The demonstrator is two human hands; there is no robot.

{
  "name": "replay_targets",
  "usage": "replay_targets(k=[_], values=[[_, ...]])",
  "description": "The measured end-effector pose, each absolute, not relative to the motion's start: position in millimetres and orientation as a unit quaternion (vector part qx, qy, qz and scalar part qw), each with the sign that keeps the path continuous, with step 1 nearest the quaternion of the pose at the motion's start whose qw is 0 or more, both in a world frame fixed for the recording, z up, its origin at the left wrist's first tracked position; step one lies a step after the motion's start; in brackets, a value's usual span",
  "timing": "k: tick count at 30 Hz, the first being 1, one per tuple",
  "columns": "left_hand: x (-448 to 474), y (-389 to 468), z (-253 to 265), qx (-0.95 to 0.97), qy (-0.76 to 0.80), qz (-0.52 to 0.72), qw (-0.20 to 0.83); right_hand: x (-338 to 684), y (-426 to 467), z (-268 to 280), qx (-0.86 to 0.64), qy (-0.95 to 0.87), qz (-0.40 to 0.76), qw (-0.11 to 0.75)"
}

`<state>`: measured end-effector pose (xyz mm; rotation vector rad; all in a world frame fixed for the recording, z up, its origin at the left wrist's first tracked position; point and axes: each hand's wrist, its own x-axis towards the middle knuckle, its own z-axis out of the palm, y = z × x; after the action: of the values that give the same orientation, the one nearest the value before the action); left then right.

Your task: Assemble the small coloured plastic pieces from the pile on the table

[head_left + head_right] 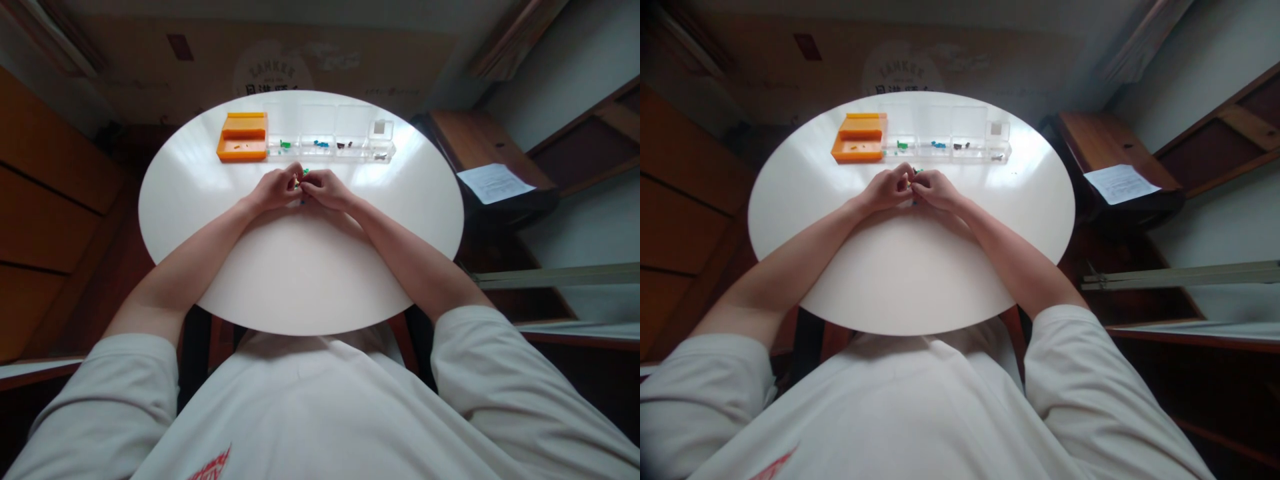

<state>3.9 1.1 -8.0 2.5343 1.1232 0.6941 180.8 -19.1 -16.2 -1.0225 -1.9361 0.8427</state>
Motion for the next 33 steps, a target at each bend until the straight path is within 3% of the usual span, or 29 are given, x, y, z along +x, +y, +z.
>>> replay_targets(k=[33], values=[[3.7,-0.2,-4.2,0.887,0.374,0.228,0.143,180.9,-29.1,-1.5,-0.425,-0.753,0.353,0.357]])
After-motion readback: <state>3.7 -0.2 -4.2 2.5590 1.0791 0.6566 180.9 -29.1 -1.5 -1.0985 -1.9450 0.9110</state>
